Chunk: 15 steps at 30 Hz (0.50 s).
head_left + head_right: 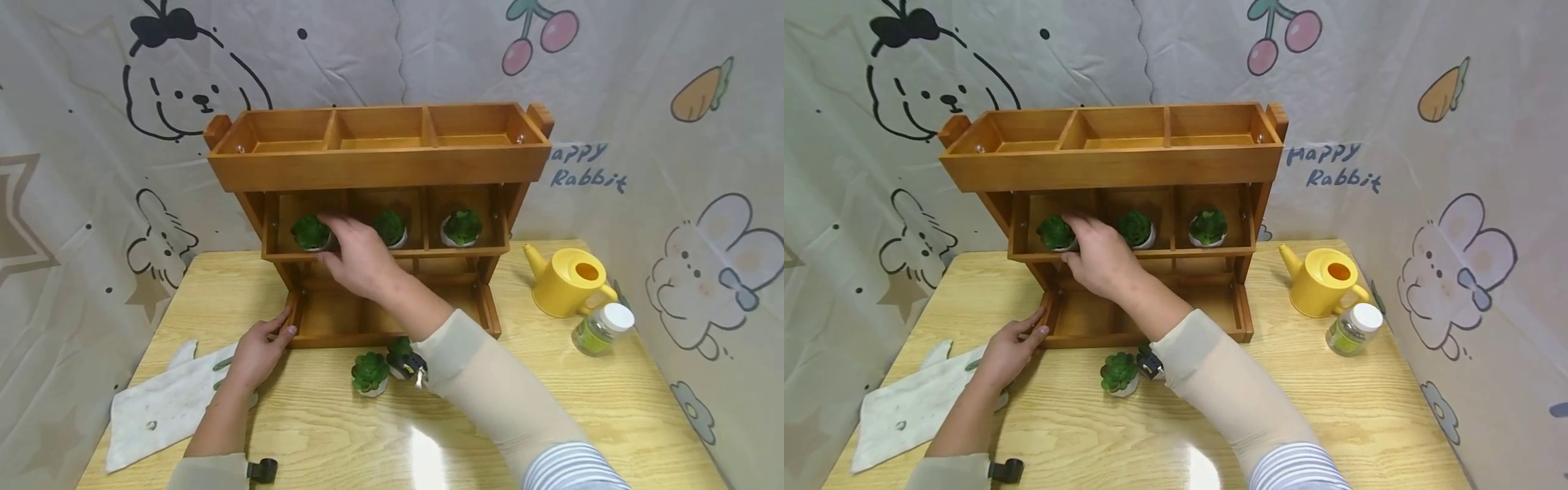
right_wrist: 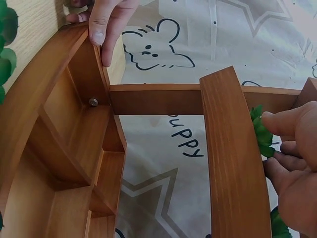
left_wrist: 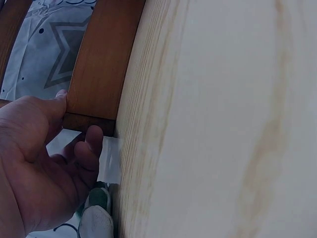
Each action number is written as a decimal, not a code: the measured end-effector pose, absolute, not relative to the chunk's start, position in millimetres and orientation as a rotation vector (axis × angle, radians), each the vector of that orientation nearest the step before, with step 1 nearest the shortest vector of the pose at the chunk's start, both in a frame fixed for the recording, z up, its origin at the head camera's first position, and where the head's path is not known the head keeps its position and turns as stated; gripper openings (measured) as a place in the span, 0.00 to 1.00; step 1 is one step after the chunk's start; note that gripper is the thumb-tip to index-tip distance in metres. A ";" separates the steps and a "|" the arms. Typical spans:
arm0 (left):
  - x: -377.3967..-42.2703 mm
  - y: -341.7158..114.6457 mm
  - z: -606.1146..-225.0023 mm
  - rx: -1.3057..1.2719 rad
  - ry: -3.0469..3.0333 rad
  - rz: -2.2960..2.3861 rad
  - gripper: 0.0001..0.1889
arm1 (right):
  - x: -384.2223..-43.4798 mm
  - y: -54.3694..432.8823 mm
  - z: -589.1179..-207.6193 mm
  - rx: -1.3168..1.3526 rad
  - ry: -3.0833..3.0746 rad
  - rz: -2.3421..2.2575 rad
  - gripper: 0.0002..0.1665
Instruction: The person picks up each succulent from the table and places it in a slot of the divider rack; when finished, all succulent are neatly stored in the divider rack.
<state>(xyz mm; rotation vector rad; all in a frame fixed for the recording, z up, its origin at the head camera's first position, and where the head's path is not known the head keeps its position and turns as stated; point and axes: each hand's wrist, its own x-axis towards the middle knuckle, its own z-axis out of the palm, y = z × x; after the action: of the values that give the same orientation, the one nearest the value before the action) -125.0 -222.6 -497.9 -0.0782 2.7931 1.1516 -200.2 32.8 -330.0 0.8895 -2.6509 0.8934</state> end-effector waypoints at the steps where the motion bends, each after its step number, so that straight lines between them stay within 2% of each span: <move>1: -125.0 -222.7 -497.9 -0.074 2.793 1.150 0.31 | -198.9 34.2 -330.0 0.892 -2.653 0.902 0.36; 15: -125.6 -222.8 -497.5 -0.093 2.781 1.142 0.32 | -176.3 53.8 -339.1 0.887 -2.624 1.103 0.35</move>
<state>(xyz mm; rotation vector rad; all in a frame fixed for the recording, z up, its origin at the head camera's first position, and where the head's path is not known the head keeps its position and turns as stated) -125.6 -222.8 -497.5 -0.0929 2.7810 1.1420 -176.3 53.8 -339.1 0.8873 -2.6240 1.1029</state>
